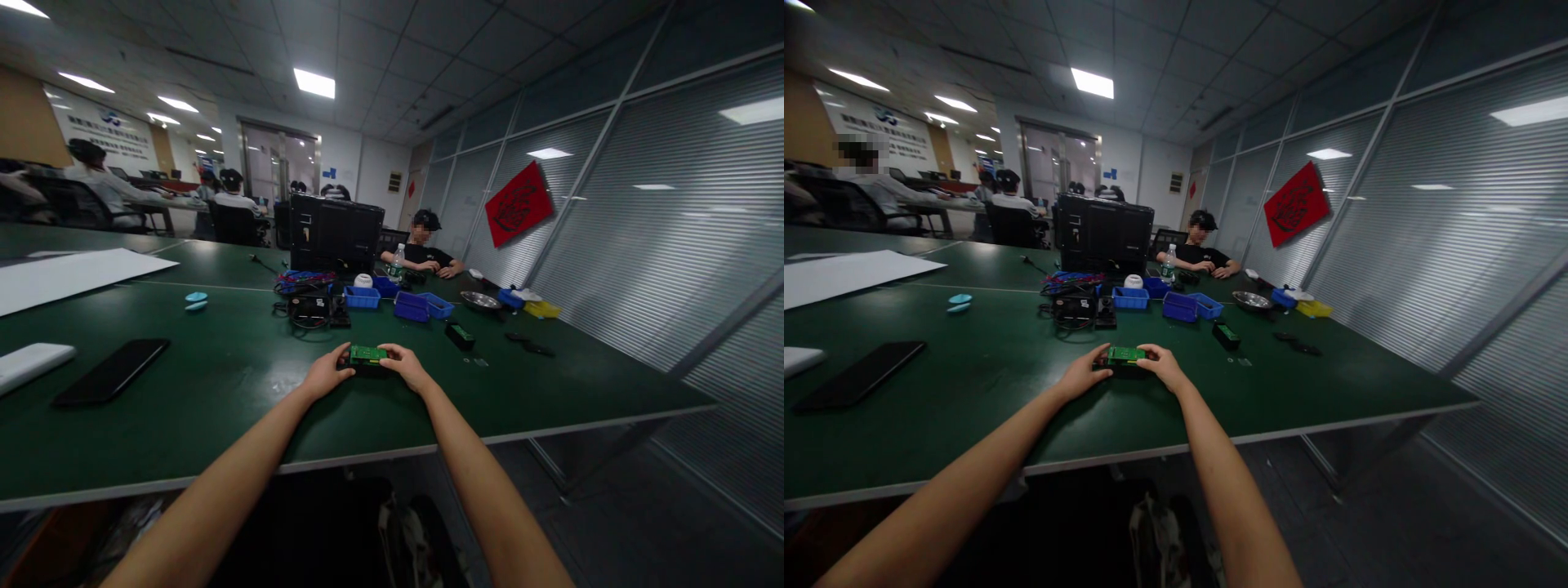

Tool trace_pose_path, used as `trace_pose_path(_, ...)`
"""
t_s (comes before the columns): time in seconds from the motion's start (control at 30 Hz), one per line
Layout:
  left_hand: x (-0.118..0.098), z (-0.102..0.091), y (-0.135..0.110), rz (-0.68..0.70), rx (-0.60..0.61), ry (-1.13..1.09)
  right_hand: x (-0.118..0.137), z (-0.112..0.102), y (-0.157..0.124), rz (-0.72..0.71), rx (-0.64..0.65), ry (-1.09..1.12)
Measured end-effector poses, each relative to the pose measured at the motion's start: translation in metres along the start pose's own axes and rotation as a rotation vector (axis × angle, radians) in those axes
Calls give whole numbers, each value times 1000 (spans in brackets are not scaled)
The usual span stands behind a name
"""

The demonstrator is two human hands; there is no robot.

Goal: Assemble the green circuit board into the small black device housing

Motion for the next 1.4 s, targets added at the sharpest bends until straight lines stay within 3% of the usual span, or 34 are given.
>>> trace_pose_path(0.27,5,1,1,-14,-10,-1,-3,0,0,10,16,-61)
trace_pose_path(0.5,4,0,0,-9,-37,6,1,7,0,18,3,-452)
trace_pose_path(0.6,6,-1,1,-18,-53,-13,-2,-2,4,4,-121,-549)
trace_pose_path(0.77,8,1,2,-9,-52,-37,-5,-39,1,78,-451,-776)
trace_pose_path(0.87,9,2,3,-11,-50,-42,-7,-51,-1,148,-512,-836)
trace_pose_path(1.03,10,3,3,-23,-39,-57,-8,-48,0,166,-496,-922)
trace_pose_path(1.23,10,2,2,-33,-44,-57,7,-24,-4,-46,-457,-906)
trace_pose_path(1.4,10,2,3,-2,-55,-42,4,-13,-3,-6,-348,-904)
Point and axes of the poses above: each hand's wrist, its own y-axis towards the middle knuckle, its own z-axis out of the palm, x = y × z, the point moved 8 cm from there along y, towards the middle knuckle, and after that the axes turned 5 degrees about y, right-handed, at the moved point
